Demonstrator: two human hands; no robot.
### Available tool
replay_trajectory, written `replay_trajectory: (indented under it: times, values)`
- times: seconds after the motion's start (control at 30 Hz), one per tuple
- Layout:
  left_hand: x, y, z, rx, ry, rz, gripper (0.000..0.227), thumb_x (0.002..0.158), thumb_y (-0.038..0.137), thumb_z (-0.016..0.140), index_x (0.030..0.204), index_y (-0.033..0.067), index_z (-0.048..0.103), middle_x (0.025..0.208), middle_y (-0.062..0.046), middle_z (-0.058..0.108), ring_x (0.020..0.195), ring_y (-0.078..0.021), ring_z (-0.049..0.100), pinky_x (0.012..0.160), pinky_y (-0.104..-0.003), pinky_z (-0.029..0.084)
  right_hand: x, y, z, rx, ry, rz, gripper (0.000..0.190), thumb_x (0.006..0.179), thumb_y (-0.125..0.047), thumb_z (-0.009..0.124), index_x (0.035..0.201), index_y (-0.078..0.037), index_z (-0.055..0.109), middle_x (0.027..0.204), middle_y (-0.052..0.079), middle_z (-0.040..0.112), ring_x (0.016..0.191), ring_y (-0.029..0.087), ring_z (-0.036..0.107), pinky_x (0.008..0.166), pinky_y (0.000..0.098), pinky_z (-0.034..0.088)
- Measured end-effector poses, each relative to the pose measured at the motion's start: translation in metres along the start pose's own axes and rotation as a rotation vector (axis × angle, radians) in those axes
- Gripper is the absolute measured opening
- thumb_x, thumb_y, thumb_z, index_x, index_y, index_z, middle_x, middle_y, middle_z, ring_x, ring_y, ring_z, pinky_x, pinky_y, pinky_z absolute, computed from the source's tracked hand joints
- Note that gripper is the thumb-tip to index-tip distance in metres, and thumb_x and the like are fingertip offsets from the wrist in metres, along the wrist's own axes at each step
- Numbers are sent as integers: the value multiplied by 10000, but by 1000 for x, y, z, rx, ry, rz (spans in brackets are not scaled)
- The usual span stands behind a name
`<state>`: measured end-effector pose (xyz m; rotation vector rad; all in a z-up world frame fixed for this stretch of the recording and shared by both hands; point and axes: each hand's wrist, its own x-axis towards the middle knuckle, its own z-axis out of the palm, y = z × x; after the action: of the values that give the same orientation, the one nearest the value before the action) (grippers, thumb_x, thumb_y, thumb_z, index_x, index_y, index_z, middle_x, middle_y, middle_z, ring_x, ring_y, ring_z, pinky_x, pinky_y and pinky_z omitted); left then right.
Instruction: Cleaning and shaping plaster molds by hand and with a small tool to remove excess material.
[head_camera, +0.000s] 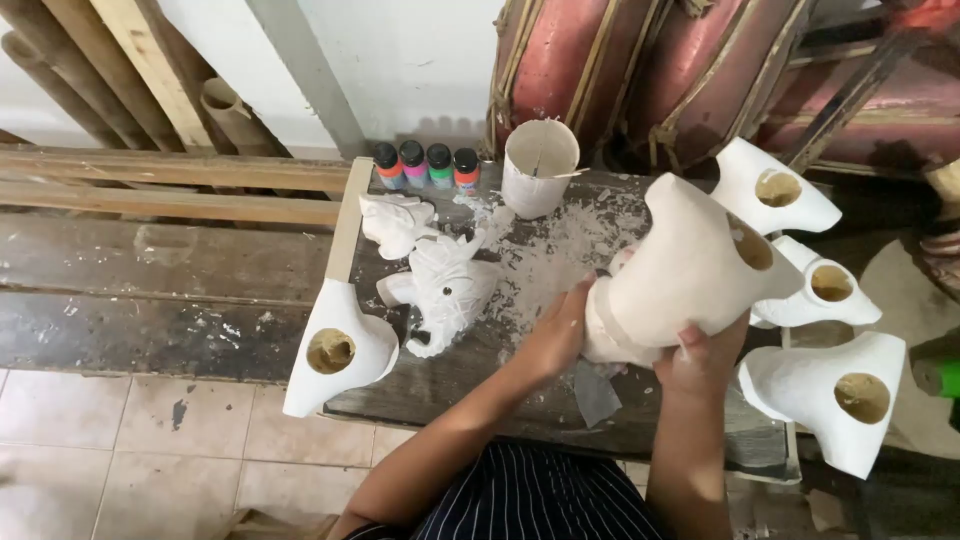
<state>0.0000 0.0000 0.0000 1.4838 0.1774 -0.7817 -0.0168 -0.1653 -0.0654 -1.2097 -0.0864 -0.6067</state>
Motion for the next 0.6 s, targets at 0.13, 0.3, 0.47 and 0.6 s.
replay_trajectory:
  times: [0.13, 0.3, 0.47, 0.6]
  values:
    - [14, -26, 0, 9, -119, 115, 826, 970, 647, 218, 1398, -1, 499, 1271, -254, 504, 1194, -388, 472, 966, -522, 350, -18, 13, -58, 122, 3, 6, 901, 728, -318, 738, 1549, -201, 385, 1514, 133, 495, 1454, 335, 487, 1246, 692, 391]
    - [29, -52, 8, -101, -287, 258, 638, 1070, 441, 272, 763, 15, 635, 629, -178, 647, 573, -287, 660, 514, -358, 530, -22, -18, -81, 518, 2, 393, 1422, 486, -306, 991, 1665, -94, 225, 1606, 234, 368, 1495, 416, 346, 1241, 641, 274]
    - [38, -50, -4, -36, -251, 271, 523, 1027, 403, 270, 675, 118, 530, 649, -94, 582, 625, -225, 561, 576, -376, 445, 28, -99, -52, -74, -130, 315, 1163, 660, -285, 788, 1662, -60, 244, 1507, 360, 476, 1379, 438, 509, 1011, 560, 518]
    - [38, -27, -7, 191, -139, 40, 695, 912, 493, 188, 1209, 67, 649, 1434, -259, 485, 1147, -391, 576, 918, -513, 551, 74, -137, 1, -1113, -668, 594, 1527, 347, -71, 975, 1635, -181, 163, 1647, -2, 335, 1485, 155, 315, 1146, 355, 303]
